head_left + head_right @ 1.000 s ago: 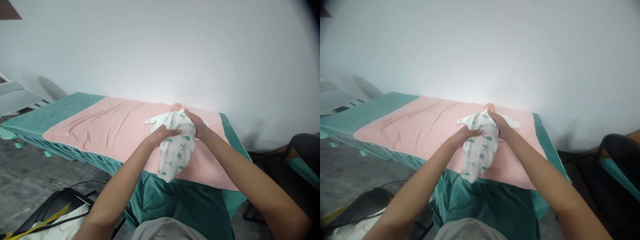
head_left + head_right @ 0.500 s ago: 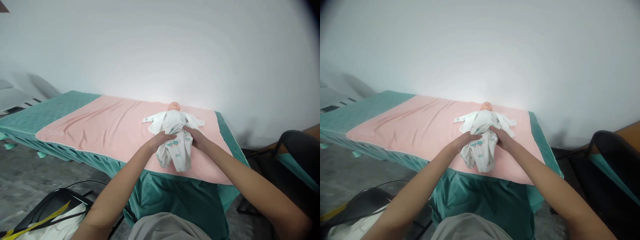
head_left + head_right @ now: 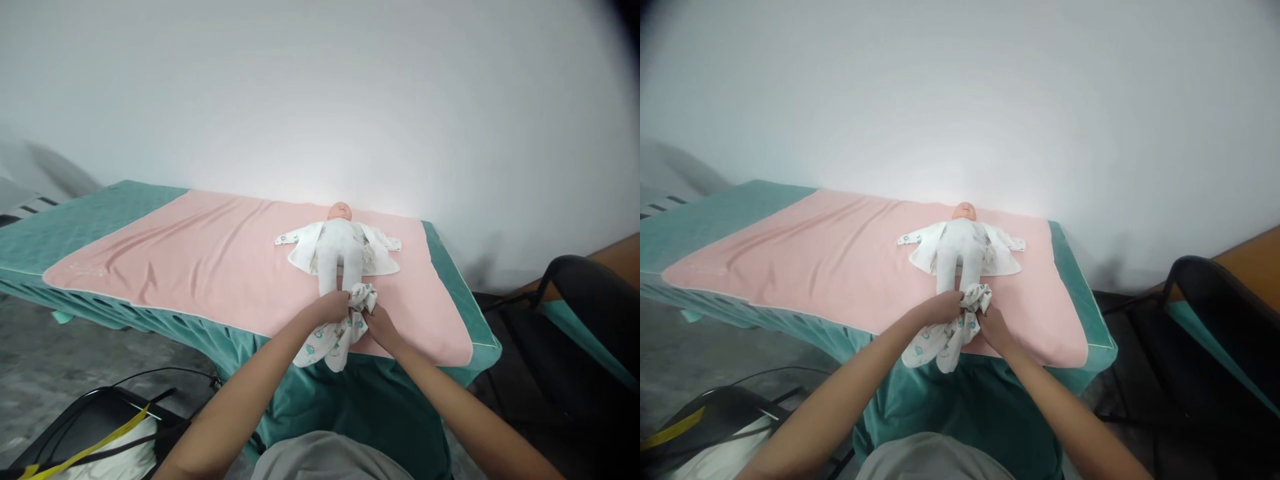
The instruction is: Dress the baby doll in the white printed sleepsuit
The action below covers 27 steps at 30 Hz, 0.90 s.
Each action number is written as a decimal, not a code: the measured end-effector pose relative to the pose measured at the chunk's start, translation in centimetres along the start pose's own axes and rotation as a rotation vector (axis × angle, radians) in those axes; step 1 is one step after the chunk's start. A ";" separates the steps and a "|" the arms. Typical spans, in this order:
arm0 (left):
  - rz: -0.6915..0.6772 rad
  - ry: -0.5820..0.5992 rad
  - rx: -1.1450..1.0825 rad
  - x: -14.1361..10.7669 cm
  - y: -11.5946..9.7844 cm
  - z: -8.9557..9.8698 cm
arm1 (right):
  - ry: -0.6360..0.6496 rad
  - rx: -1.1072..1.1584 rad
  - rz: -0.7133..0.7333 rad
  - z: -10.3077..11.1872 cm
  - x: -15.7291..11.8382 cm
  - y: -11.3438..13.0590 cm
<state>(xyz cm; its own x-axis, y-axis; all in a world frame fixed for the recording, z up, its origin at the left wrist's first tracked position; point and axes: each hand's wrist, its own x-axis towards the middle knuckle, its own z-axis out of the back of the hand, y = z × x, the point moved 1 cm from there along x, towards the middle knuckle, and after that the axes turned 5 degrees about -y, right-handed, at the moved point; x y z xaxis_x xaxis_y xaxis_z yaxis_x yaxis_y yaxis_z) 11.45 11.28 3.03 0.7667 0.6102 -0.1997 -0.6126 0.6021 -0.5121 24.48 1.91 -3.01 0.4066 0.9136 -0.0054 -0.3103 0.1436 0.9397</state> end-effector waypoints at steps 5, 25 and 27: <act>-0.059 0.077 -0.228 -0.4 0.4 1.7 | -0.090 0.081 0.022 -0.1 0.1 -2.3; -0.047 -0.402 -0.882 11.4 4.4 5.4 | -0.284 0.496 -0.134 0.7 12.5 -1.4; -0.069 -0.365 -0.795 11.0 4.5 5.9 | -0.257 0.564 -0.187 0.1 11.9 -1.7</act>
<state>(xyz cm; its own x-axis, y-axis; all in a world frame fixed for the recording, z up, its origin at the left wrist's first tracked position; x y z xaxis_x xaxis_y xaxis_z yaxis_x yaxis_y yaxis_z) 15.99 23.69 3.44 0.6040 0.7945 0.0634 -0.1474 0.1895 -0.9708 29.89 12.48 -4.63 0.6244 0.7623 -0.1701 0.2567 0.0054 0.9665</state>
